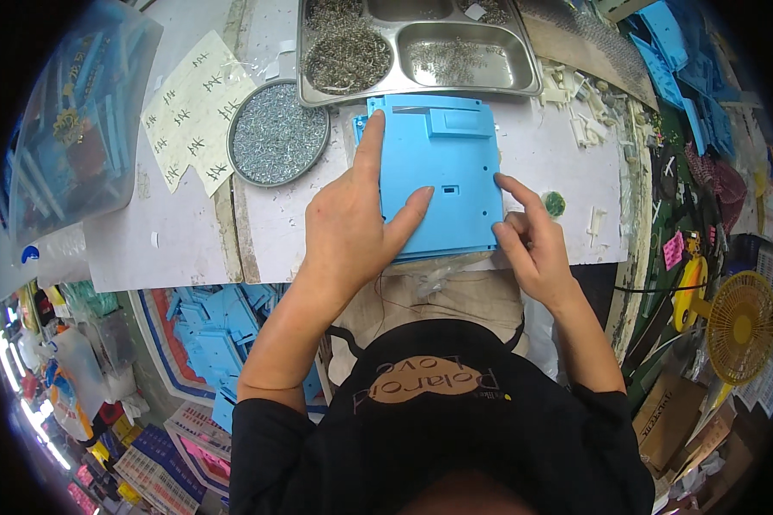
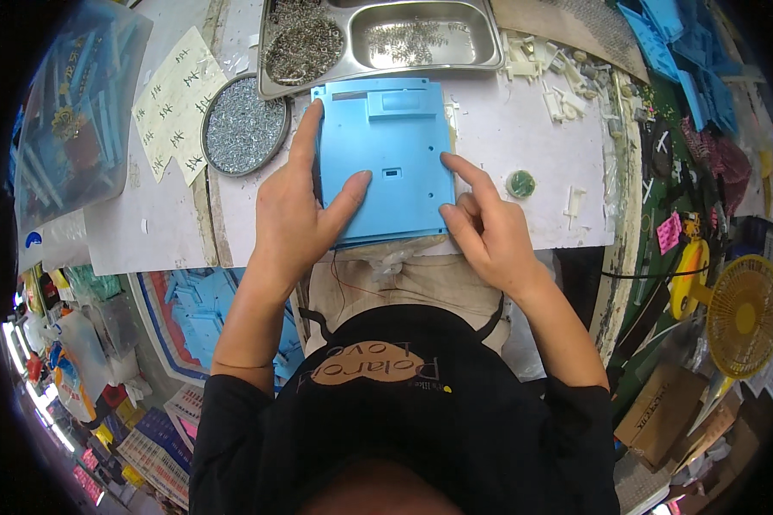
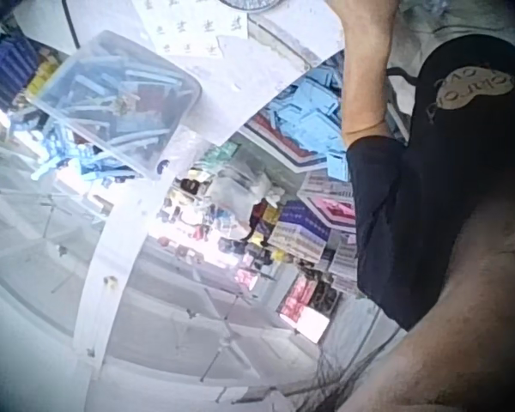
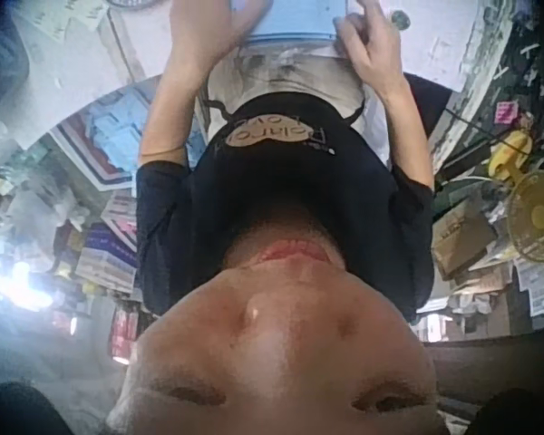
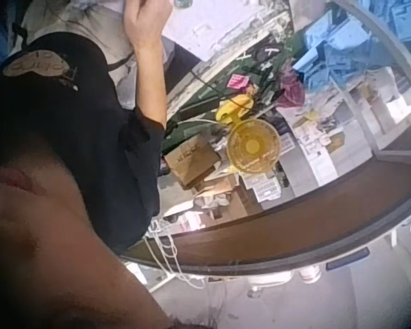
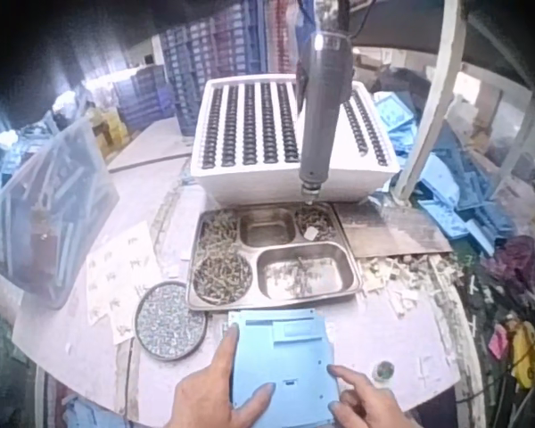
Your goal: Assembling the internal components of an electronic device, including screwing the case, soldering wires, and placing parts.
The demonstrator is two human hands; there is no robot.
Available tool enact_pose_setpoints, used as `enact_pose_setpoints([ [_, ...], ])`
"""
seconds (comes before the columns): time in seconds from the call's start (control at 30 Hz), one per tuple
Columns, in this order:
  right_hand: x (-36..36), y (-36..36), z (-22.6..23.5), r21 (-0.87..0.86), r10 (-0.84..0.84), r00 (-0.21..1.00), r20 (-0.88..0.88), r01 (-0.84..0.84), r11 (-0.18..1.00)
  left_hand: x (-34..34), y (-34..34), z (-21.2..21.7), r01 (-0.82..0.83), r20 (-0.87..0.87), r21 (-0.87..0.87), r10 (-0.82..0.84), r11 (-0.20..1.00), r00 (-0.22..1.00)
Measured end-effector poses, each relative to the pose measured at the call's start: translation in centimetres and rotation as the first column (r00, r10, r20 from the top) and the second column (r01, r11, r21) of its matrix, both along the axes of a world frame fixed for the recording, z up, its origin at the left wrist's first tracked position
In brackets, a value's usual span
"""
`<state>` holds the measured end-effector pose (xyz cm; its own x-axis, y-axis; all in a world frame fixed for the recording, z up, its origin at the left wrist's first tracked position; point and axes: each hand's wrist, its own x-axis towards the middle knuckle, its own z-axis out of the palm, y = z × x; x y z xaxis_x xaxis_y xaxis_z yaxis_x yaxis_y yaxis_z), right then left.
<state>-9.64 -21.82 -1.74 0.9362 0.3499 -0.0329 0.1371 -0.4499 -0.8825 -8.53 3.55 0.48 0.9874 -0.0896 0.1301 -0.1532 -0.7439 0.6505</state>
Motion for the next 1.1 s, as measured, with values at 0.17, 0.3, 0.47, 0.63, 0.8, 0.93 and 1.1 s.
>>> enact_pose_setpoints([
  [0.17, 1.8, 0.4, 1.3, -0.152, 0.158, 0.987, -0.020, -0.159, 0.976, -0.9, 0.8, -0.3, -0.054, -0.030, -0.004, 0.054, 0.999, 0.998],
  [0.3, 2.5, 0.2, 1.2, -0.228, 0.251, 0.964, 0.088, -0.225, 0.947, -2.5, 0.7, -0.1, -0.102, -0.098, 0.002, 0.101, 0.995, 0.990],
  [0.47, 2.7, 0.2, 2.1, -0.465, 0.329, 0.942, 0.064, -0.264, 0.845, -5.8, 0.2, -3.1, -0.168, -0.103, -0.144, 0.154, 0.975, 0.983],
  [0.63, 3.8, 0.9, 4.7, -0.652, 0.441, 0.896, 0.048, -0.307, 0.694, -6.0, 0.8, -2.2, -0.192, -0.189, -0.129, 0.166, 0.973, 0.968],
  [0.8, 4.9, 1.6, 6.4, -0.731, 0.511, 0.859, 0.022, -0.335, 0.595, -4.0, 5.1, -0.6, -0.080, -0.314, -0.265, -0.007, 0.961, 0.950],
  [0.93, 5.2, 2.2, 7.2, -0.781, 0.584, 0.810, 0.057, -0.328, 0.531, 0.8, 10.3, -0.6, -0.162, 0.079, 0.038, 0.159, 0.986, 0.984],
  [1.1, 7.7, 5.0, 10.3, -0.828, 0.721, 0.693, -0.011, -0.411, 0.382, 2.4, 13.2, -3.7, -0.238, 0.169, 0.439, 0.180, 0.866, 0.969],
])
